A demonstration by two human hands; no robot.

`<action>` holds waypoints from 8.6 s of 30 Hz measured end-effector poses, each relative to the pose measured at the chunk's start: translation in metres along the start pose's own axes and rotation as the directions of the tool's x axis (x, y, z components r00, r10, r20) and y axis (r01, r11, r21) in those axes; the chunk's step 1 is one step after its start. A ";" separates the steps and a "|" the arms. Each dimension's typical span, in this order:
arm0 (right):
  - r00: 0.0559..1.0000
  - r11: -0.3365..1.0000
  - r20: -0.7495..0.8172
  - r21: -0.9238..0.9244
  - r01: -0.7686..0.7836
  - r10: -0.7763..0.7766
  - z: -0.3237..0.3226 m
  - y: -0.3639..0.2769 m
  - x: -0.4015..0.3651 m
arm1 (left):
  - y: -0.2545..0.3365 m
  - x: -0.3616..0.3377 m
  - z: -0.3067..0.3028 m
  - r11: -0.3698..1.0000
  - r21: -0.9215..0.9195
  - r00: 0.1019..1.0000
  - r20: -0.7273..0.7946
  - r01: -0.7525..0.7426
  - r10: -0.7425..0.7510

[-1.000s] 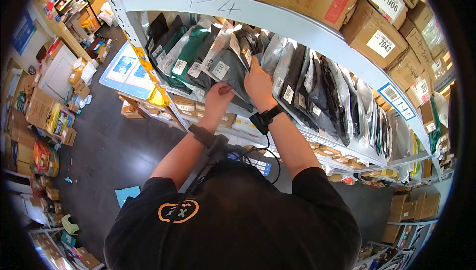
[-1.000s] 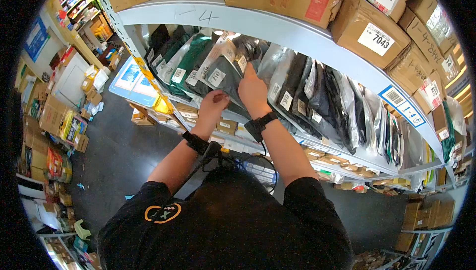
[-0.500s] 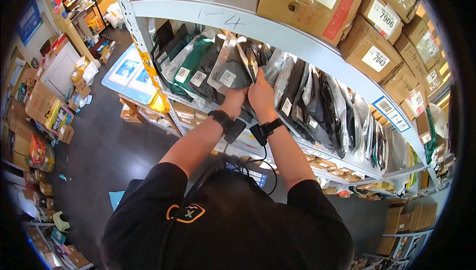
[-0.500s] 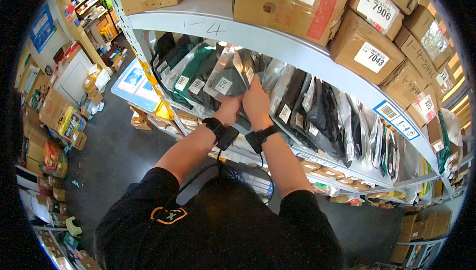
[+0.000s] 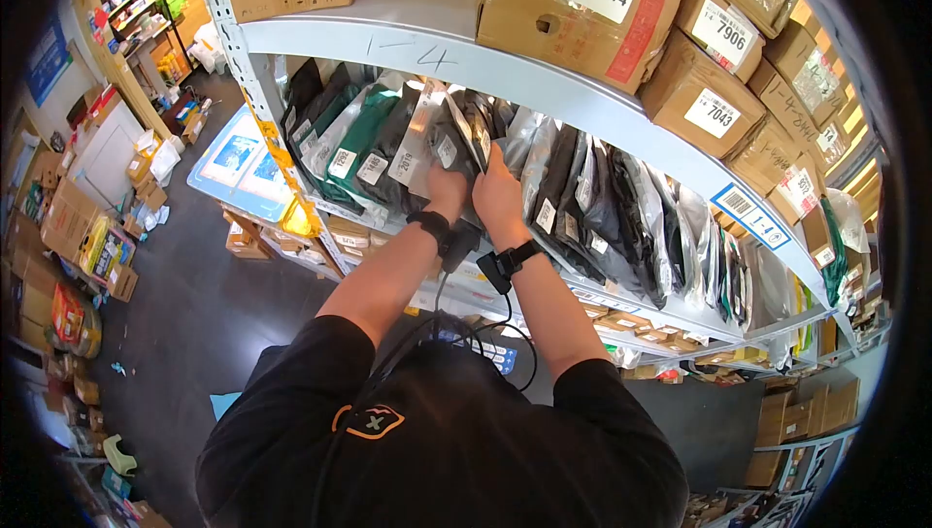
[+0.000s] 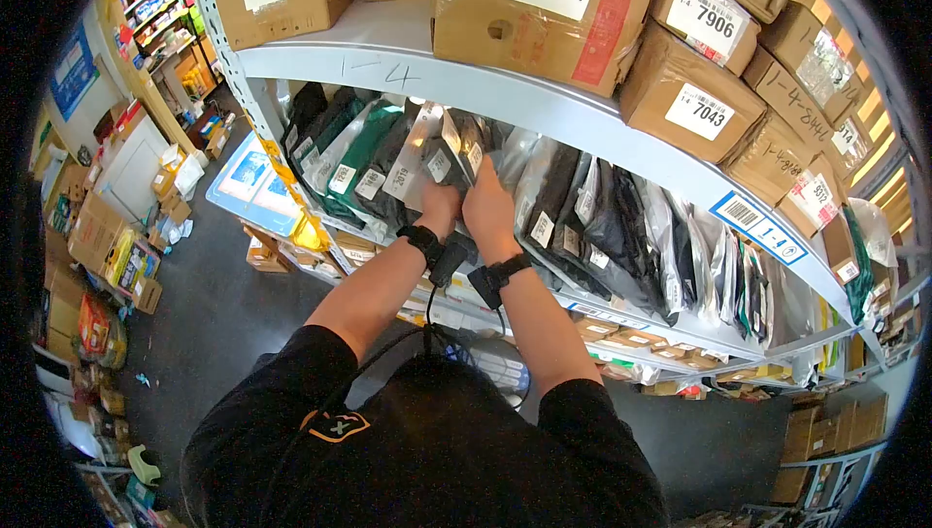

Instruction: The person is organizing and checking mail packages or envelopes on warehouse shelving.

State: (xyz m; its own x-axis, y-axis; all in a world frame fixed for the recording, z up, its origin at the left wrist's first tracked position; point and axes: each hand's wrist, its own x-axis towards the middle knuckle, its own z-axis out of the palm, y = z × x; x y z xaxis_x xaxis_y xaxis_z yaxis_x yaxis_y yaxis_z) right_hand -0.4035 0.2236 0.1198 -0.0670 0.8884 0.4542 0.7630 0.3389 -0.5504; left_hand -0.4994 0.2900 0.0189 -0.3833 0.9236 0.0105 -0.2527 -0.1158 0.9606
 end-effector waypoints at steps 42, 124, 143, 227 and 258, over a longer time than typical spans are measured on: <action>0.947 0.785 0.015 -0.556 0.275 -0.322 0.068 -0.018 -0.022 | 0.056 -0.029 -0.100 0.806 0.416 0.896 0.327 -0.422 0.300; 0.993 0.980 -0.099 0.183 0.078 -0.061 0.035 -0.027 0.003 | 0.163 0.040 -0.100 0.690 0.679 0.932 0.361 -0.250 -0.018; 0.992 0.988 0.052 -0.095 0.121 -0.117 0.062 -0.024 -0.002 | 0.136 0.071 -0.098 0.994 0.108 0.737 0.671 0.010 -0.080; 0.957 0.913 0.242 -0.331 0.237 -0.161 0.083 -0.049 -0.007 | 0.126 0.157 -0.163 0.847 0.486 0.924 0.180 0.214 -0.337; 0.953 0.926 0.244 -0.287 0.246 -0.178 0.086 -0.031 -0.001 | 0.139 0.088 -0.144 0.955 0.295 0.834 0.518 0.035 -0.190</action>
State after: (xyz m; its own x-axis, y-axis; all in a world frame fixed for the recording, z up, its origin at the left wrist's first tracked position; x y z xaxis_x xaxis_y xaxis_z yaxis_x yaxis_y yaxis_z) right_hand -0.4830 0.2385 0.0758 -0.3564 0.8621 0.3603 0.8743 0.4437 -0.1967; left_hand -0.6962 0.3021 0.1137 0.1883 0.9816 -0.0303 0.0078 0.0294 0.9995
